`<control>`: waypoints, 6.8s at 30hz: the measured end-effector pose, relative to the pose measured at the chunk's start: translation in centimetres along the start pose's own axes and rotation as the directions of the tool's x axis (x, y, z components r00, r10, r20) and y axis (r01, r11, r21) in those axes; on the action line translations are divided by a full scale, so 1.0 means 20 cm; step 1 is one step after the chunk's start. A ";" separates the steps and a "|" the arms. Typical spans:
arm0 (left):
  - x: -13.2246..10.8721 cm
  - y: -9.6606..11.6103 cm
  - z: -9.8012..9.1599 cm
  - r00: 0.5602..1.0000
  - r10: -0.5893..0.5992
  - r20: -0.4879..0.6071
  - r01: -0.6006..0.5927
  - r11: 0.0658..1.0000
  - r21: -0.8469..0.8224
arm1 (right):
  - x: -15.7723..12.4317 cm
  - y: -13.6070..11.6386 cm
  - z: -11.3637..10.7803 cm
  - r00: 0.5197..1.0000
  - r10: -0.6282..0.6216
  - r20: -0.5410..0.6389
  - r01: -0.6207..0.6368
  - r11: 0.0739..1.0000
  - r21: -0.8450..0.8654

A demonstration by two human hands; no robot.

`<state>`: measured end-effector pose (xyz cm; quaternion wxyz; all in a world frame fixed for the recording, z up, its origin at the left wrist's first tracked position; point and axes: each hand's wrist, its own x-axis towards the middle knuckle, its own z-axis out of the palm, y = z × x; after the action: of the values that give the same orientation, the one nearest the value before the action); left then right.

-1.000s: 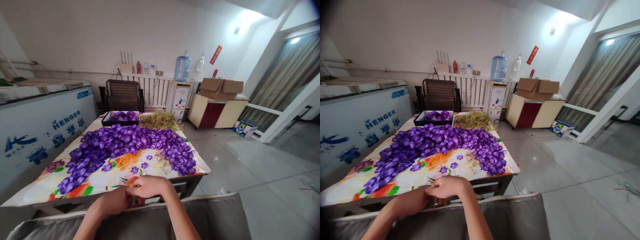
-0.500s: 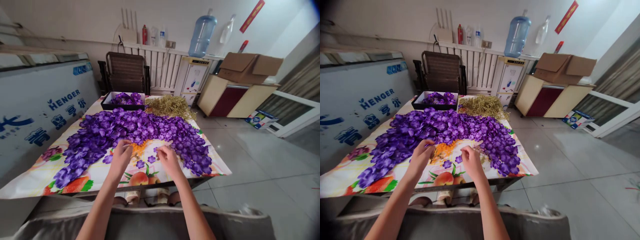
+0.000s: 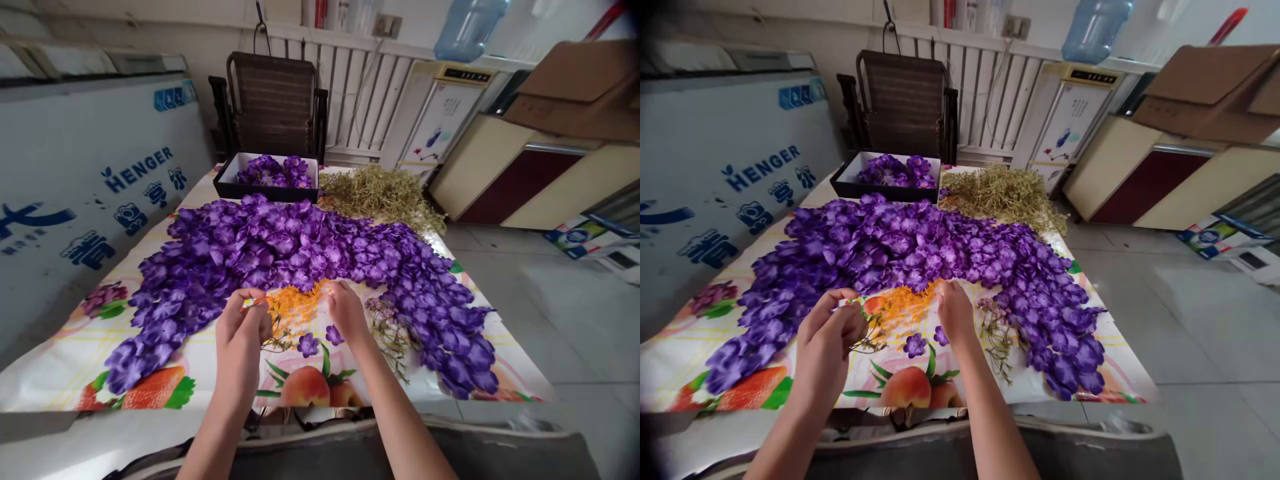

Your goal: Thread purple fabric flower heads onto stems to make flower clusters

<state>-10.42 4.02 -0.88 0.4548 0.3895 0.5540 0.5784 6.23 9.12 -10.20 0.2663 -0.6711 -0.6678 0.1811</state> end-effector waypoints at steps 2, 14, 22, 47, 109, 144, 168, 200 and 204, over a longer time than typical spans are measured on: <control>0.04 -0.02 -0.03 0.999 -0.012 0.038 0.010 0.999 0.051 | 0.01 -0.02 0.02 0.999 0.019 0.036 -0.017 0.998 -0.060; 0.04 -0.12 -0.05 0.848 -0.238 0.474 -0.171 0.724 0.669 | 0.02 -0.08 0.00 0.980 0.194 0.029 -0.190 0.976 -0.109; -0.02 -0.20 0.04 0.774 -0.383 0.504 -0.379 0.358 0.854 | -0.03 -0.04 -0.14 0.975 0.179 -0.134 -0.125 0.933 0.338; -0.08 -0.09 0.17 0.827 -0.226 0.515 -0.439 0.314 0.842 | -0.19 -0.07 -0.46 0.985 -0.068 0.157 -0.149 0.112 0.982; -0.05 0.04 0.11 0.807 -0.245 0.537 0.115 0.958 0.264 | -0.22 -0.18 -0.42 0.965 -0.111 0.238 -0.122 0.614 0.780; -0.07 0.03 0.13 0.745 -0.323 0.584 0.464 0.880 -0.105 | -0.28 -0.23 -0.43 0.919 -0.344 -0.191 0.392 0.759 0.519; -0.08 0.03 0.08 0.771 -0.296 0.564 0.436 0.890 -0.129 | -0.29 -0.30 -0.39 0.972 -0.199 -0.122 0.226 0.665 0.712; -0.12 0.04 0.08 0.751 -0.312 0.582 0.491 0.853 -0.178 | -0.33 -0.29 -0.39 0.982 -0.165 -0.092 0.175 0.617 0.767; -0.11 0.03 0.08 0.745 -0.302 0.595 0.489 0.854 -0.179 | -0.33 -0.29 -0.40 0.984 -0.159 -0.086 0.166 0.603 0.781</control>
<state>-8.31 2.30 -0.08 0.7645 0.3294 0.3686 0.4136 6.08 1.55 -1.19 0.5504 -0.4247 -0.5785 0.4267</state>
